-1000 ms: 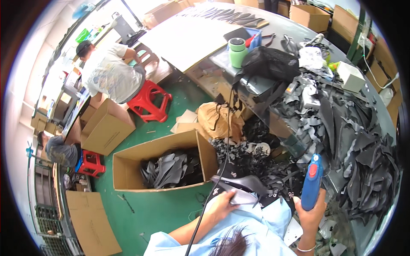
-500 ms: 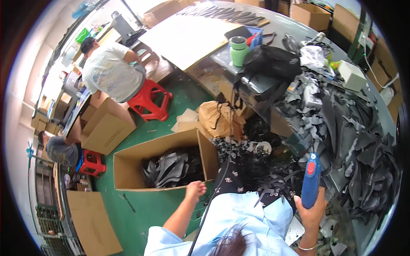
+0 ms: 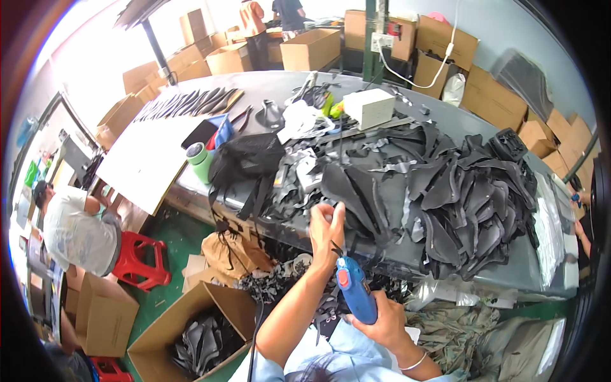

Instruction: The person uses a blue electric rotary cutter to trim the edges of black fabric pieces. They pick up individual pieces from a pile on a table, cut along the edges, and place the finished pieces into a cardboard box. The process is repeated for multiple items in a workshop setting.

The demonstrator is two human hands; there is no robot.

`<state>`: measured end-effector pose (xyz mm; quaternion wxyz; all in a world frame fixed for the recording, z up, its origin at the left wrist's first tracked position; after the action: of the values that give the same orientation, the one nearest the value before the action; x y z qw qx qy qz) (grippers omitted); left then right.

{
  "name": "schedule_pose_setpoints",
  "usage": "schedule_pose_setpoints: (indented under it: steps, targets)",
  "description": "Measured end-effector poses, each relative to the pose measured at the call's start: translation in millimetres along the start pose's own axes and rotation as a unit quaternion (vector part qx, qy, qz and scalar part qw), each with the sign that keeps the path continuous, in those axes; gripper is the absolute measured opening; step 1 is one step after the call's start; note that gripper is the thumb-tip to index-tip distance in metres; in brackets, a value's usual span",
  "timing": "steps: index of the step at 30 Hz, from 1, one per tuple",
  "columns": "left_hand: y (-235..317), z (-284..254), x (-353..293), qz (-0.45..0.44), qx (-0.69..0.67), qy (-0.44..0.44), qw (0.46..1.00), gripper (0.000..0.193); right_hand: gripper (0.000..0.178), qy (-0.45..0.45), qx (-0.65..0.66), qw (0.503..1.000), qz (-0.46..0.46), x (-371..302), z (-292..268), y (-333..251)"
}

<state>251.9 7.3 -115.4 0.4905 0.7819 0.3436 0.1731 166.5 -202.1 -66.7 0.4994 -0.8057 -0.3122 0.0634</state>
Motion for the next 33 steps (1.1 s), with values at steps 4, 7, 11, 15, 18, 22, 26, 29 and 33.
schedule_pose_setpoints:
  steps: [4, 7, 11, 15, 18, 22, 26, 29, 33]
  targets:
    - [-2.0, 0.0, 54.0, -0.050, 0.040, 0.100, 0.993, 0.044, 0.047, 0.024, 0.018, 0.999, 0.017, -9.2, -8.4, 13.3]
    - [-1.7, 15.5, 80.0, 0.018, -0.050, 0.039, 0.998, 0.030, 0.048, 0.039, 0.029, 0.998, 0.027, -8.2, -14.0, 22.5]
    - [51.8, -1.4, 48.6, 0.061, -0.217, 0.042, 0.973, 0.028, 0.048, 0.069, 0.021, 0.995, 0.072, -11.2, -22.9, 36.4]
    - [30.1, -8.0, 55.6, 0.009, -0.384, 0.011, 0.923, 0.066, 0.049, 0.084, 0.045, 0.992, 0.077, -6.2, -26.0, 34.2]
    - [14.0, -7.9, 59.0, -0.031, -0.310, 0.036, 0.950, 0.067, 0.049, 0.096, 0.037, 0.991, 0.085, -0.7, -28.3, 34.5]
    - [6.7, 8.6, 47.9, -0.107, -0.320, -0.060, 0.939, 0.061, 0.051, 0.122, 0.015, 0.985, 0.122, -0.9, -35.3, 51.5]
    - [-4.1, 7.3, 45.4, -0.114, -0.366, -0.152, 0.911, 0.044, 0.056, 0.198, 0.031, 0.971, 0.131, 5.9, -63.2, 49.1]
    - [-13.1, 13.5, 38.5, -0.072, -0.365, -0.272, 0.887, 0.020, 0.057, 0.278, 0.063, 0.953, 0.100, 7.7, -92.4, 62.1]
    - [-15.0, 5.8, 11.9, -0.030, -0.351, -0.341, 0.871, 0.019, 0.056, 0.276, 0.156, 0.942, 0.109, 31.8, -105.7, 64.4]
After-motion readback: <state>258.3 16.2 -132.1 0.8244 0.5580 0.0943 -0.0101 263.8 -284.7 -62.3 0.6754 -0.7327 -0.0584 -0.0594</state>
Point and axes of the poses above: each hand's wrist, its own x-axis towards the middle knuckle, its own z-axis out of the palm, y = z × x, the point moved 8 cm from there along x, towards the middle knuckle, and after that the axes turned 14 degrees about x, right-handed, at the moved point
